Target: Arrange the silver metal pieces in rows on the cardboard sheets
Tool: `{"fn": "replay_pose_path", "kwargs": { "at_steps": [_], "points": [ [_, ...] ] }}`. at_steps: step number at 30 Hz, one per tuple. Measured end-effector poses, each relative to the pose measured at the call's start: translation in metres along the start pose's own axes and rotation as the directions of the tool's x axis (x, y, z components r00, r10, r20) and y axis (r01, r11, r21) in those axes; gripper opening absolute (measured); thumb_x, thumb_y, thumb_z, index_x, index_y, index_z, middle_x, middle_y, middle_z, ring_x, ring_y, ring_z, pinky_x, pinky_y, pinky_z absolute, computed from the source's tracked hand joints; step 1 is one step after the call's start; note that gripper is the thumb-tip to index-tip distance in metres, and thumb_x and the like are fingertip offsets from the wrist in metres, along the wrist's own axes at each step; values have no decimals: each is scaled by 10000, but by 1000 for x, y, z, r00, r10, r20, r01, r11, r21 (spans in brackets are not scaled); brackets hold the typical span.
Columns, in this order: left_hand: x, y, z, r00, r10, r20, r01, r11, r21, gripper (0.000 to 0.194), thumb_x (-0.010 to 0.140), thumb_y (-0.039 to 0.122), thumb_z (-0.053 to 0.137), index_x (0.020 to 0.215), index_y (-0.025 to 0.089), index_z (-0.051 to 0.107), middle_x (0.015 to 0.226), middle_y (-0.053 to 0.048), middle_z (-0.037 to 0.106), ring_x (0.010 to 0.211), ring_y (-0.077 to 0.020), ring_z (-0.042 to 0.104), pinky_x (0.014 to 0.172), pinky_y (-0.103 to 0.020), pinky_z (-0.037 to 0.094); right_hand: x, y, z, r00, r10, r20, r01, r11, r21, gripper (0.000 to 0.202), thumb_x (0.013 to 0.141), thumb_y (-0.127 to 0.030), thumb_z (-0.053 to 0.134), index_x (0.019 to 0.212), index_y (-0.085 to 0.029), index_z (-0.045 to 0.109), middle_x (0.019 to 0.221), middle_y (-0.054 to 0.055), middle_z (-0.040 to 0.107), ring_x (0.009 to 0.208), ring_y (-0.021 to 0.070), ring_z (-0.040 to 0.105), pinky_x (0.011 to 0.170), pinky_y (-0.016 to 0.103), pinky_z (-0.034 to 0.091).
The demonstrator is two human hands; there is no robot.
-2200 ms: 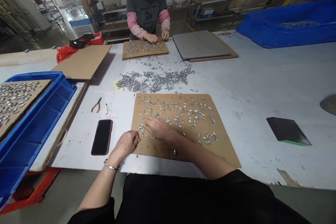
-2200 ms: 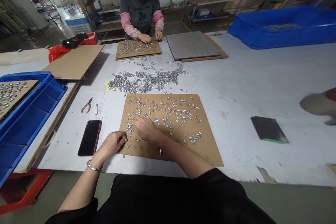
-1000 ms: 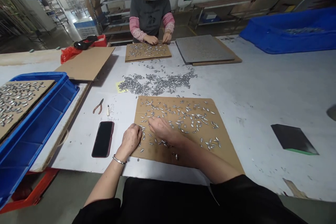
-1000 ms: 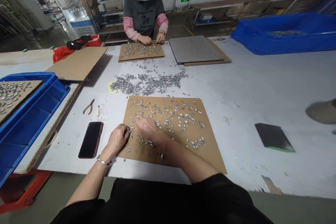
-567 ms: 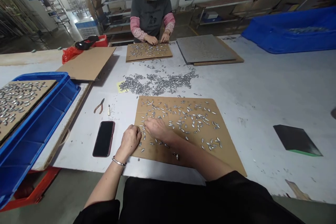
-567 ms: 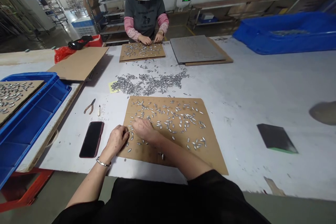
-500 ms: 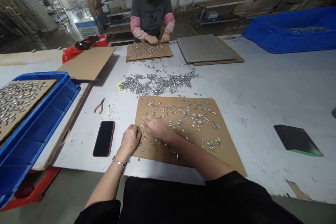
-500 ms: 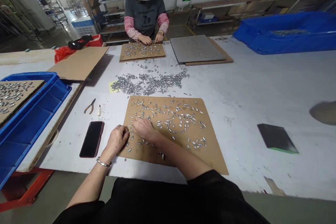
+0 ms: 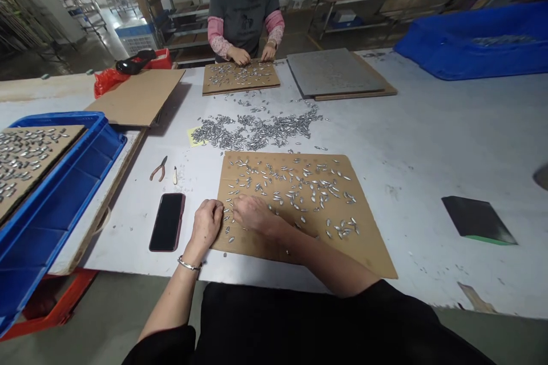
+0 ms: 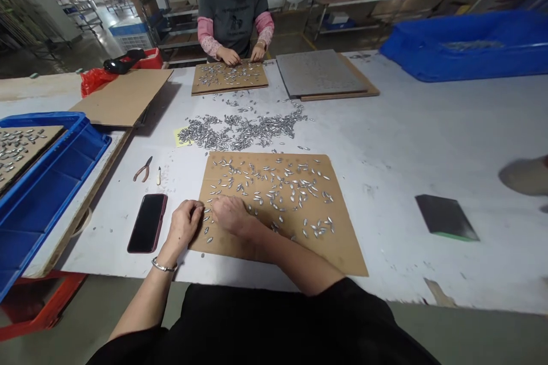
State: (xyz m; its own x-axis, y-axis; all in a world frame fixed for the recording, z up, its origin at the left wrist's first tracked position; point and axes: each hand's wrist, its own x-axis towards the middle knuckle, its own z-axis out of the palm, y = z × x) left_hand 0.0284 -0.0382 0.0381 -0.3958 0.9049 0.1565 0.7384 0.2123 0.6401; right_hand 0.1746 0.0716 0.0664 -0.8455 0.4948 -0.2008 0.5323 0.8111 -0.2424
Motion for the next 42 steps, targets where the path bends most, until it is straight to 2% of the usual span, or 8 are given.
{"fn": "replay_pose_path", "kwargs": {
  "at_steps": [5,9,14,17,20,25,35,42],
  "points": [
    [-14,1,-9,1000,15,-16,-16,998,-52,183,973,280,494,895,219,648,911,-57,704,858,-200,662,818,-341,515,-21,15,-2,998,-67,-8,67,997,34,259,1018,-225,438,951,-163,681,965,91,709,851,203,629,711,297,398],
    [-23,0,-11,1000,17,-12,-18,997,-72,176,969,281,507,893,216,652,895,-56,704,855,-201,664,812,-342,520,-28,2,13,989,-139,51,137,989,50,267,1018,-232,445,936,-174,693,997,93,699,857,203,619,717,295,395],
    [-34,5,-14,999,29,27,-27,997,-69,168,970,267,507,890,220,647,900,-51,694,856,-194,664,817,-335,524,-26,0,12,998,-69,4,68,993,97,193,1003,-202,491,971,-170,678,1015,83,684,880,191,607,714,279,378],
    [-46,11,-13,994,52,99,-45,996,-71,139,950,257,549,853,229,643,888,-36,694,829,-181,673,795,-312,532,-40,21,4,996,-31,-85,44,987,151,193,1014,-205,495,908,-176,654,939,53,663,853,171,580,710,271,358],
    [-60,15,-6,986,73,148,-71,997,-20,110,940,242,565,854,230,632,894,-40,685,805,-180,679,762,-306,541,-63,42,5,993,44,-114,-24,985,168,221,1019,-208,499,856,-176,644,900,45,645,815,164,565,682,273,337],
    [-71,19,11,990,110,85,-120,986,113,122,950,204,526,860,232,602,878,-37,653,785,-188,665,713,-309,540,-86,45,15,988,119,-98,-104,984,147,207,1022,-235,514,906,-175,674,950,54,661,795,161,582,668,278,333],
    [-76,23,33,985,166,-36,-159,976,148,151,990,249,514,914,229,643,876,-58,635,833,-212,633,761,-349,535,-54,15,20,985,156,-75,-151,986,67,258,1033,-297,473,1050,-159,690,1047,124,676,916,217,615,726,288,380],
    [-75,21,23,979,176,-107,-168,983,80,141,1001,256,518,949,229,646,914,-47,681,876,-185,667,806,-326,556,-52,16,22,987,18,-160,-22,999,-24,239,1016,-184,447,995,-146,682,1032,133,680,918,229,597,760,316,369]
  ]
}}
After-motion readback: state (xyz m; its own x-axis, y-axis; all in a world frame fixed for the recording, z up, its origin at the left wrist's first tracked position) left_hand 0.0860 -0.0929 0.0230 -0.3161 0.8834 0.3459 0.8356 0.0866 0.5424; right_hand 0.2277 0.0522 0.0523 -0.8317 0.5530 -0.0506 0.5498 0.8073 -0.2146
